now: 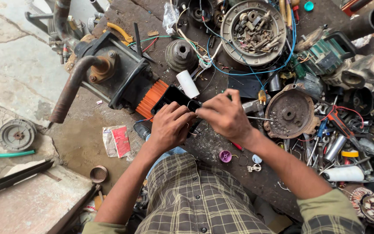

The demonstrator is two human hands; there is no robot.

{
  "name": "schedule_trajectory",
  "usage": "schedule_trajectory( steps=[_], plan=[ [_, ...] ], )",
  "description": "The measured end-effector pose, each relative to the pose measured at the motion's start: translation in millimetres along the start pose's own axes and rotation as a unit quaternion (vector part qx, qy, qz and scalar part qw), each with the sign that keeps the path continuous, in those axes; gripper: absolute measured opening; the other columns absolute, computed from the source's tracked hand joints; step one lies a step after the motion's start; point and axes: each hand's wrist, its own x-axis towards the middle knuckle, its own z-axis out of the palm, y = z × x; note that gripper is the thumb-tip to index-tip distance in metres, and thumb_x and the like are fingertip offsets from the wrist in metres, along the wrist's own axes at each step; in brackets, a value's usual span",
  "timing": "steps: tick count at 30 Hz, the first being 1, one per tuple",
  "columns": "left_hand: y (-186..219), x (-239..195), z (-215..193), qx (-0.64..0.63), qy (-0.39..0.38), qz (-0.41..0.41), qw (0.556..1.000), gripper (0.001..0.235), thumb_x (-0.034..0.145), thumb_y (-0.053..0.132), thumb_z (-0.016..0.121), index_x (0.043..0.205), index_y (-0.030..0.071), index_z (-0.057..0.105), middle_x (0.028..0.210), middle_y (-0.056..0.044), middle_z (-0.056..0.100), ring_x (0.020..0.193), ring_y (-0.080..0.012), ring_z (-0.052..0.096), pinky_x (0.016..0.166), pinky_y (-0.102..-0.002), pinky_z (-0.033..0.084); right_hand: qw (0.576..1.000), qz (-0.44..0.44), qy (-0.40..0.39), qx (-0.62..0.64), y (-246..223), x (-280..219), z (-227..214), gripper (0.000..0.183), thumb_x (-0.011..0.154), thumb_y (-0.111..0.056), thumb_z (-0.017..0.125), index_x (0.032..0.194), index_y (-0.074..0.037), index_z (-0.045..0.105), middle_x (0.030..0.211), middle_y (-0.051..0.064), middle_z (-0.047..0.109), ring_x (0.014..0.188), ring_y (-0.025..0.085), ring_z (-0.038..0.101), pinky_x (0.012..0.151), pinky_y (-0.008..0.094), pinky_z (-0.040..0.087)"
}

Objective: The person repairs an electrical motor by stripping and connecting wires to a terminal block. They use pliers to strip wire insulation and a screwdriver to tighten connections inside the motor's junction box.

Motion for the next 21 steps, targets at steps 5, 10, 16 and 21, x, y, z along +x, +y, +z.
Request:
schedule_trajectory(
  steps=[5,10,16,21],
  plan=[
    [1,1,3,0.001,0.015,0.003,1.000,0.023,0.081,0.013,0.082,0.100,0.011,0.070,0.088,-0.001,0.061,0.081,-0.0225,0.057,0.068,-0.037,0.044,0.975,0.185,0.006,0.123,-21,-13,3,0.017,0.086,-0.018,0.082,0.094,-0.007,0.072,0.093,0.004,0.068,0.088,0.021,0.063,0.082,0.038,0.041],
    [2,3,2,0.001,0.019,0.016,1.000,0.026,0.078,0.013,0.082,0.101,0.009,0.070,0.089,-0.002,0.062,0.080,-0.0219,0.058,0.068,-0.037,0.044,0.963,0.230,0.014,0.140,-28,-15,10,0.014,0.086,-0.016,0.082,0.093,-0.007,0.074,0.093,0.005,0.069,0.089,0.022,0.064,0.081,0.036,0.042],
    [2,2,1,-0.002,0.027,0.018,0.999,0.026,0.080,0.011,0.083,0.102,0.010,0.070,0.090,-0.002,0.062,0.082,-0.0213,0.059,0.069,-0.036,0.044,0.955,0.247,0.011,0.165,-27,-12,7,0.015,0.084,-0.016,0.082,0.093,-0.008,0.073,0.093,0.003,0.070,0.089,0.020,0.066,0.082,0.035,0.042],
    [1,2,3,0.002,0.028,0.020,0.999,0.027,0.080,0.012,0.083,0.104,0.010,0.069,0.091,-0.002,0.063,0.082,-0.0213,0.059,0.069,-0.036,0.045,0.981,0.167,0.044,0.090,-26,-11,3,0.021,0.087,-0.019,0.083,0.101,-0.006,0.073,0.096,0.003,0.069,0.086,0.020,0.063,0.086,0.040,0.040]
  ],
)
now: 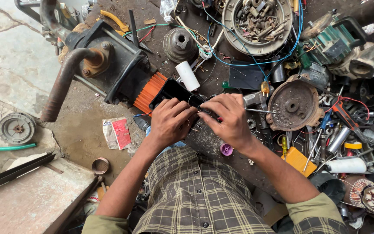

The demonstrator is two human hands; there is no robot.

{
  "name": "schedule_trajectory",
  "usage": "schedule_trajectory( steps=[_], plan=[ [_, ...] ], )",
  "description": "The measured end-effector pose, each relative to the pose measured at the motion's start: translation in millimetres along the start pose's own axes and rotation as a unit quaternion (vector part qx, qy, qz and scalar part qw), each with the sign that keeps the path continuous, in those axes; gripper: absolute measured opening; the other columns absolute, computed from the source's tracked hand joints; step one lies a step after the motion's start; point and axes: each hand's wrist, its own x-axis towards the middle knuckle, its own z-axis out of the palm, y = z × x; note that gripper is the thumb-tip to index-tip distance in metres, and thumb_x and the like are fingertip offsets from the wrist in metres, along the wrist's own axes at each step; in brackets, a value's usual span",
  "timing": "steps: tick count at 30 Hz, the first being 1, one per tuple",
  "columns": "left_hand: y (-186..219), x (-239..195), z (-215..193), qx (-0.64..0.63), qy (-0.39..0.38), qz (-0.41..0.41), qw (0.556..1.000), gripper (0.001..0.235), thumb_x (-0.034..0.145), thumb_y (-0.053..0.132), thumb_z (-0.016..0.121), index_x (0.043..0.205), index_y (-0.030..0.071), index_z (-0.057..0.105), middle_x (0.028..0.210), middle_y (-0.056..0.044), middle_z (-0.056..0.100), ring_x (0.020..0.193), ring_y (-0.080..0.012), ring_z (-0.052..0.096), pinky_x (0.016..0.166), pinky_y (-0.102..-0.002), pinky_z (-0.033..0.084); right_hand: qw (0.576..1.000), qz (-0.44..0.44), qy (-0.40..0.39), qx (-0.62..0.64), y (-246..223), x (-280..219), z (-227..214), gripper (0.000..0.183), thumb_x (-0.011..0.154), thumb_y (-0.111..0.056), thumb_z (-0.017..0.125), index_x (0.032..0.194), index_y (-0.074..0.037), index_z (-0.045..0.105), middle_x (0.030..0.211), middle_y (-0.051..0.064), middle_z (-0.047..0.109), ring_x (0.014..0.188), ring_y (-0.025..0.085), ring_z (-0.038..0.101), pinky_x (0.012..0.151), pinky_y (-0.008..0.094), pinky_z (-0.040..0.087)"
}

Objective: The person repairs an electrical motor by stripping and connecting wires to a terminal block. They use pliers to strip wire insulation and a screwdriver to tighten connections inside the motor's junction box.

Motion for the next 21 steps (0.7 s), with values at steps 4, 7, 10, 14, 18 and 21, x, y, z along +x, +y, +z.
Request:
schedule_trajectory(
  steps=[4,7,10,14,18,21],
  plan=[
    [0,-1,0,0.002,0.002,-0.001,1.000,0.027,0.081,0.011,0.083,0.105,0.010,0.070,0.092,-0.001,0.063,0.081,-0.0208,0.059,0.070,-0.035,0.045,0.993,-0.069,0.006,-0.096,1,-2,0,0.017,0.090,-0.018,0.084,0.099,-0.008,0.074,0.092,0.001,0.068,0.081,0.019,0.060,0.081,0.041,0.038],
    [0,0,0,-0.007,0.010,0.004,1.000,0.026,0.081,0.011,0.083,0.104,0.010,0.070,0.091,-0.001,0.063,0.081,-0.0202,0.059,0.069,-0.035,0.045,0.995,-0.044,-0.002,-0.090,1,-5,6,0.015,0.091,-0.017,0.081,0.096,-0.006,0.071,0.091,0.003,0.066,0.082,0.021,0.060,0.080,0.040,0.040],
    [0,0,1,-0.009,0.014,0.008,1.000,0.026,0.080,0.010,0.083,0.102,0.011,0.071,0.089,-0.001,0.062,0.079,-0.0197,0.059,0.069,-0.035,0.044,0.998,0.057,-0.019,-0.019,-4,-8,16,0.012,0.090,-0.014,0.076,0.090,-0.004,0.069,0.085,0.006,0.062,0.079,0.023,0.060,0.075,0.038,0.043],
    [-1,-2,1,-0.013,0.012,0.009,1.000,0.027,0.077,0.009,0.082,0.102,0.010,0.071,0.086,-0.001,0.060,0.077,-0.0193,0.058,0.068,-0.035,0.044,0.951,0.268,-0.058,0.145,-9,-9,22,0.010,0.089,-0.012,0.072,0.088,-0.003,0.069,0.078,0.005,0.060,0.068,0.024,0.058,0.063,0.037,0.046],
    [-1,-2,0,-0.006,0.009,0.012,1.000,0.024,0.080,0.009,0.083,0.101,0.009,0.070,0.087,-0.001,0.060,0.077,-0.0197,0.058,0.068,-0.035,0.044,0.992,0.091,-0.054,0.074,0,-8,7,0.008,0.091,-0.011,0.075,0.095,-0.005,0.072,0.087,0.004,0.065,0.079,0.021,0.062,0.077,0.035,0.046],
    [-1,-1,1,-0.001,0.008,0.012,1.000,0.022,0.082,0.009,0.083,0.101,0.008,0.070,0.087,-0.002,0.061,0.077,-0.0200,0.058,0.068,-0.035,0.044,0.992,-0.078,-0.034,-0.094,9,-6,-3,0.018,0.090,-0.014,0.078,0.106,-0.006,0.077,0.089,0.002,0.068,0.077,0.018,0.062,0.081,0.040,0.040]
  ],
)
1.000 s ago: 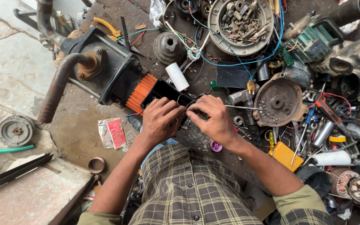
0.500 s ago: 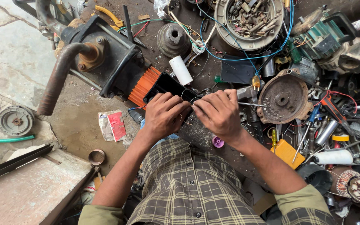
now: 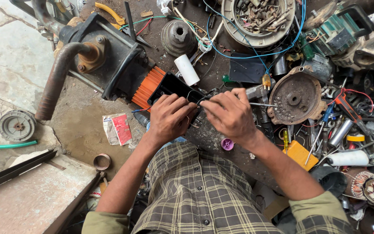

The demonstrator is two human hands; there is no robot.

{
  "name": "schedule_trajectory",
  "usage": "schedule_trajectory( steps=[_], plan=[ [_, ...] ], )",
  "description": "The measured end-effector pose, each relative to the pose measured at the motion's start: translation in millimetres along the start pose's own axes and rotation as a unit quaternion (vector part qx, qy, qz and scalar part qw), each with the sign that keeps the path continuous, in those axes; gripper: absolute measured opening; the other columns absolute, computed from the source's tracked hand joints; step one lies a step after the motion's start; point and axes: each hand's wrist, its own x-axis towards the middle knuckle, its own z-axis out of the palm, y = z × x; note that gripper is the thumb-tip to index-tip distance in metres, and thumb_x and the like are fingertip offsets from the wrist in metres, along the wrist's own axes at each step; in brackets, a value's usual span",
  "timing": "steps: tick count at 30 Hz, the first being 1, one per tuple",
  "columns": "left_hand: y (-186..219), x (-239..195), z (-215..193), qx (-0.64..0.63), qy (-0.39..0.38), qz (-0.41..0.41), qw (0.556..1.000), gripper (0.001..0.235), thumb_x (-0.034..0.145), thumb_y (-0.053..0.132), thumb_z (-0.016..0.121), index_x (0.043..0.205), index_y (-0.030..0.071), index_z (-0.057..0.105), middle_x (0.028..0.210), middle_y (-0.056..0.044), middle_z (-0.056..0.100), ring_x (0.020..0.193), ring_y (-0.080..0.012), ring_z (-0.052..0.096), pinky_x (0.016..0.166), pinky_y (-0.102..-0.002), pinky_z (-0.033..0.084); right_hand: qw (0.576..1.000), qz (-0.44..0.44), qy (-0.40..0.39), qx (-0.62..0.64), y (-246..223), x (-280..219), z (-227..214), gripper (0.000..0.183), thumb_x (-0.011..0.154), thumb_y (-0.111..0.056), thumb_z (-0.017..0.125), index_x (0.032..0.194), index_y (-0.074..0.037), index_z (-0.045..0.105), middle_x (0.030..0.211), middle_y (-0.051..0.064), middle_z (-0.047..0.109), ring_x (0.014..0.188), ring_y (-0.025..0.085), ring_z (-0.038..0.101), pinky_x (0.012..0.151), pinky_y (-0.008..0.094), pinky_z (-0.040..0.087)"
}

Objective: The person repairs an electrical motor by stripping and connecting wires to a terminal block. They use pliers to strip wire insulation and a screwdriver to tighten connections inside the motor's junction box.

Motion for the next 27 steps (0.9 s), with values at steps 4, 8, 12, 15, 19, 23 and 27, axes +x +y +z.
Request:
schedule_trajectory(
  steps=[4,8,12,15,19,23,27],
  plan=[
    [1,2,1,-0.002,0.000,-0.001,1.000,0.021,0.082,0.010,0.083,0.099,0.008,0.071,0.086,-0.001,0.061,0.077,-0.0194,0.058,0.068,-0.035,0.044,0.988,-0.113,-0.012,-0.104,5,0,-4,0.018,0.097,-0.017,0.074,0.113,-0.011,0.077,0.100,-0.002,0.072,0.082,0.011,0.064,0.090,0.039,0.039],
    [1,2,1,0.002,-0.011,-0.010,1.000,0.020,0.082,0.010,0.084,0.098,0.009,0.072,0.085,-0.001,0.061,0.077,-0.0188,0.058,0.067,-0.035,0.043,0.981,-0.138,-0.030,-0.135,5,2,-11,0.018,0.098,-0.017,0.072,0.114,-0.011,0.079,0.101,-0.004,0.073,0.082,0.011,0.064,0.091,0.040,0.039],
    [1,1,1,0.001,-0.015,-0.008,1.000,0.024,0.079,0.010,0.083,0.100,0.008,0.071,0.086,-0.001,0.061,0.078,-0.0198,0.059,0.068,-0.035,0.044,0.970,-0.177,-0.038,-0.160,7,5,-15,0.018,0.097,-0.019,0.071,0.111,-0.012,0.079,0.100,-0.005,0.072,0.082,0.012,0.063,0.093,0.040,0.040],
    [0,0,0,0.001,-0.026,-0.008,1.000,0.027,0.077,0.009,0.082,0.101,0.008,0.071,0.088,-0.001,0.062,0.079,-0.0200,0.059,0.069,-0.036,0.045,0.968,-0.189,-0.041,-0.159,7,8,-18,0.018,0.096,-0.020,0.071,0.110,-0.011,0.080,0.100,-0.005,0.071,0.083,0.012,0.063,0.093,0.041,0.040],
    [0,-1,0,0.007,-0.047,-0.024,0.999,0.028,0.076,0.008,0.080,0.103,0.008,0.071,0.090,-0.001,0.062,0.083,-0.0208,0.060,0.073,-0.036,0.046,0.966,-0.196,-0.043,-0.162,6,14,-19,0.018,0.095,-0.019,0.071,0.109,-0.011,0.079,0.099,-0.004,0.069,0.084,0.012,0.062,0.094,0.041,0.040],
    [0,-1,-1,-0.001,-0.051,-0.037,0.998,0.033,0.072,0.005,0.077,0.104,0.007,0.069,0.096,-0.003,0.065,0.088,-0.0231,0.062,0.076,-0.037,0.047,0.961,-0.214,-0.040,-0.168,9,20,-15,0.019,0.094,-0.019,0.071,0.108,-0.009,0.079,0.096,-0.003,0.068,0.084,0.012,0.062,0.094,0.040,0.041],
    [0,-3,0,0.008,-0.056,-0.042,0.998,0.034,0.071,0.004,0.076,0.104,0.007,0.069,0.098,-0.004,0.065,0.089,-0.0238,0.062,0.076,-0.037,0.047,0.957,-0.239,-0.047,-0.160,15,23,-14,0.021,0.093,-0.019,0.071,0.109,-0.009,0.079,0.097,-0.002,0.068,0.084,0.011,0.062,0.094,0.039,0.041]
  ],
)
